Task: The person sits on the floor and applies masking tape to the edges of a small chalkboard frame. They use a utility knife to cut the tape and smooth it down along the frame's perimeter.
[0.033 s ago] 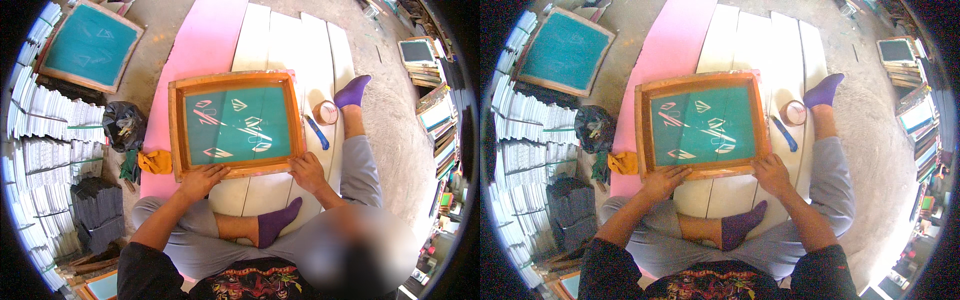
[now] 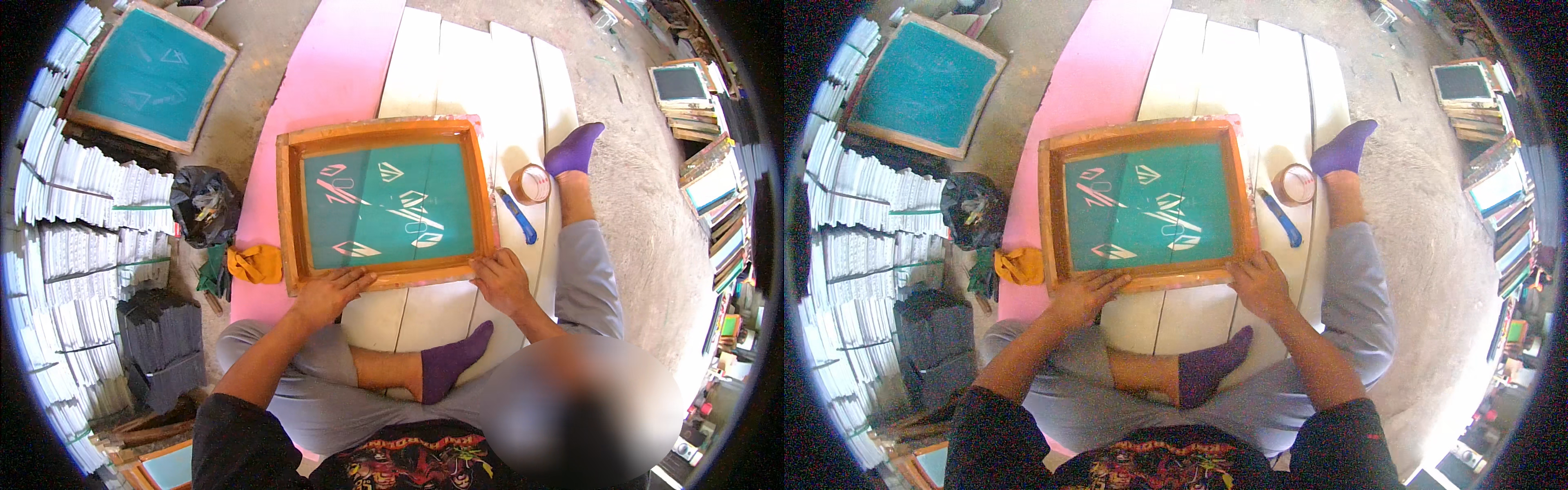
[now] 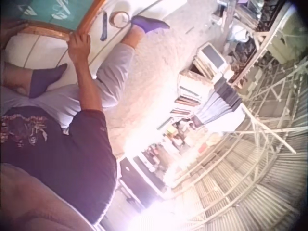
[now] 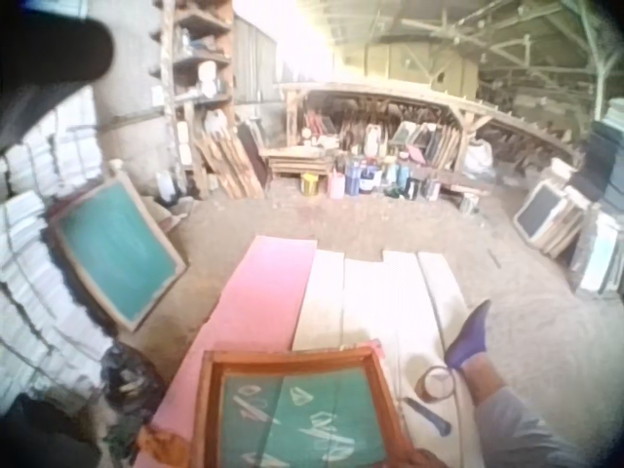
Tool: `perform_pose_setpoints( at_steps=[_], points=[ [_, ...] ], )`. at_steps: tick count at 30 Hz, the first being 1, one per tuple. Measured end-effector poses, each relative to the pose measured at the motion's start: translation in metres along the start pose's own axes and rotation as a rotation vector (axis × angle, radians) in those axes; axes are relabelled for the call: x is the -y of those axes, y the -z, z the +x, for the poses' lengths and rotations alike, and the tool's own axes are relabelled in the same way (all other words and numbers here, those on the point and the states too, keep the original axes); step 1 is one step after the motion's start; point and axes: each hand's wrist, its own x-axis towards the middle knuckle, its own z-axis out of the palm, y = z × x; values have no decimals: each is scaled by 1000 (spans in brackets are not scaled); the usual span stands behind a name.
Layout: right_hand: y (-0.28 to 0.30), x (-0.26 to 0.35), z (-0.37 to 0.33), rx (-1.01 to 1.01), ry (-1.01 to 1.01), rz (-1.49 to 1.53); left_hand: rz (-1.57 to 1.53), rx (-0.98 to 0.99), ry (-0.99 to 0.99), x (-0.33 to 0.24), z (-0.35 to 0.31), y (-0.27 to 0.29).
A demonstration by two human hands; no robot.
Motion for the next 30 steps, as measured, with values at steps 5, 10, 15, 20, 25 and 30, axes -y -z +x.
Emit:
perform_pose_setpoints(
  at_steps=[5,10,15,20,25,30],
  points=[
    [-15,2,-13,-192,17,-7,142,7,-34,5,-9,-2],
    [-32,2,-25,-319,68,-88,240,18,26,11,-18,-12],
    [-55,-9,-44,-320,89,-197,400,-42,18,25,-26,-24],
    [-41,-3,-58,-138,46,-142,434,17,64,20,-39,-12],
    [-28,2,-63,-34,4,-79,428,129,219,16,-58,-8],
    [-21,-9,-65,-31,71,-107,511,212,257,14,-73,3]
  ],
)
